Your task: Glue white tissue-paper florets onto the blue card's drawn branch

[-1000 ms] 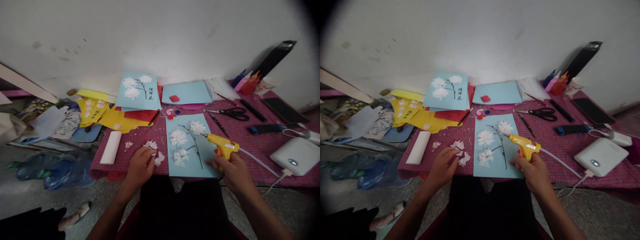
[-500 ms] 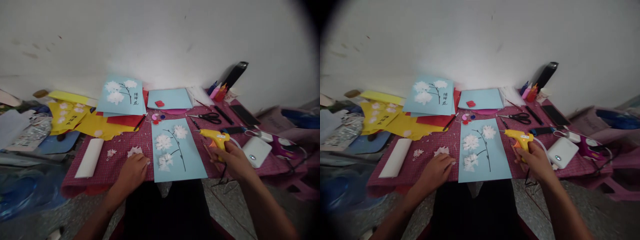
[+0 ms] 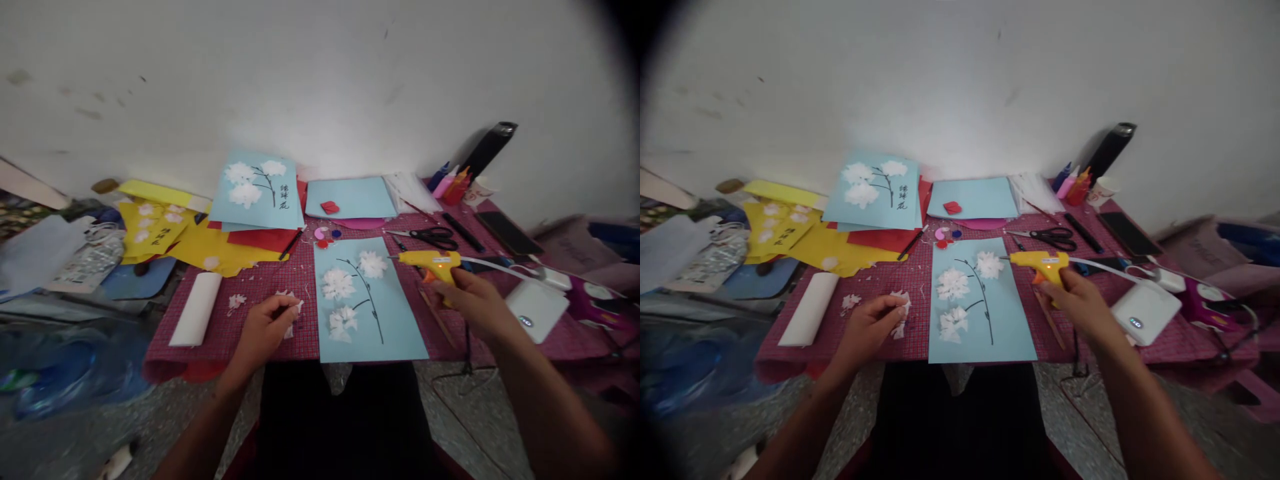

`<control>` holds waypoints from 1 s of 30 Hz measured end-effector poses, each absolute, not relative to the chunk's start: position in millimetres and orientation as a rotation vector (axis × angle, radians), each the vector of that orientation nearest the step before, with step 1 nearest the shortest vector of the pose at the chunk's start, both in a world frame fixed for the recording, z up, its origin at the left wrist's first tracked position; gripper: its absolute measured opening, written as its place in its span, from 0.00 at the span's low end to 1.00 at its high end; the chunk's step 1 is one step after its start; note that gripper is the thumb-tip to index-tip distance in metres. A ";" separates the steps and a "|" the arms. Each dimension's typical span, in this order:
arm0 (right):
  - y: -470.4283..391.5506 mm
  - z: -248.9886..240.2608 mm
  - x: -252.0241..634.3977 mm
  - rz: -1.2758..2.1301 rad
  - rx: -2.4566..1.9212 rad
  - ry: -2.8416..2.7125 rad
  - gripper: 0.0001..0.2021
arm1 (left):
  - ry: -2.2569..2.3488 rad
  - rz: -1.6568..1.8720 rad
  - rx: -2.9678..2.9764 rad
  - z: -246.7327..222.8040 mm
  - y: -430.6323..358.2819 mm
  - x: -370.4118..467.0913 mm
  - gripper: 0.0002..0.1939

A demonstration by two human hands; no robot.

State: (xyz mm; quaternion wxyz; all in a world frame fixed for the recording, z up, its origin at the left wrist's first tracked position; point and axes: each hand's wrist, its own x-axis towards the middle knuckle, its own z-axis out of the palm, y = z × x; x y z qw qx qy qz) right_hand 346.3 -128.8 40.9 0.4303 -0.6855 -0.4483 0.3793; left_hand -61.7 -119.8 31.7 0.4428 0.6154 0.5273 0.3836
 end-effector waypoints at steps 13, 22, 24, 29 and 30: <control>-150.8 24.3 347.6 1.146 -1.683 -1.031 0.16 | 1.082 0.898 0.954 31.2 -128.7 -45.0 0.10; -155.6 36.8 341.8 0.616 -2.114 -1.403 0.20 | 1.127 0.878 1.889 32.6 -158.8 -19.1 0.06; -164.4 32.4 334.9 0.559 -2.149 -1.440 0.21 | 1.101 0.886 1.982 28.4 -164.3 -11.5 0.07; -194.2 25.2 310.2 0.574 -2.128 -1.549 0.18 | 1.025 0.927 2.129 15.6 -172.0 -1.2 0.08; -199.5 24.6 304.9 0.581 -2.110 -1.580 0.17 | 1.021 0.926 2.139 14.1 -173.7 -0.7 0.09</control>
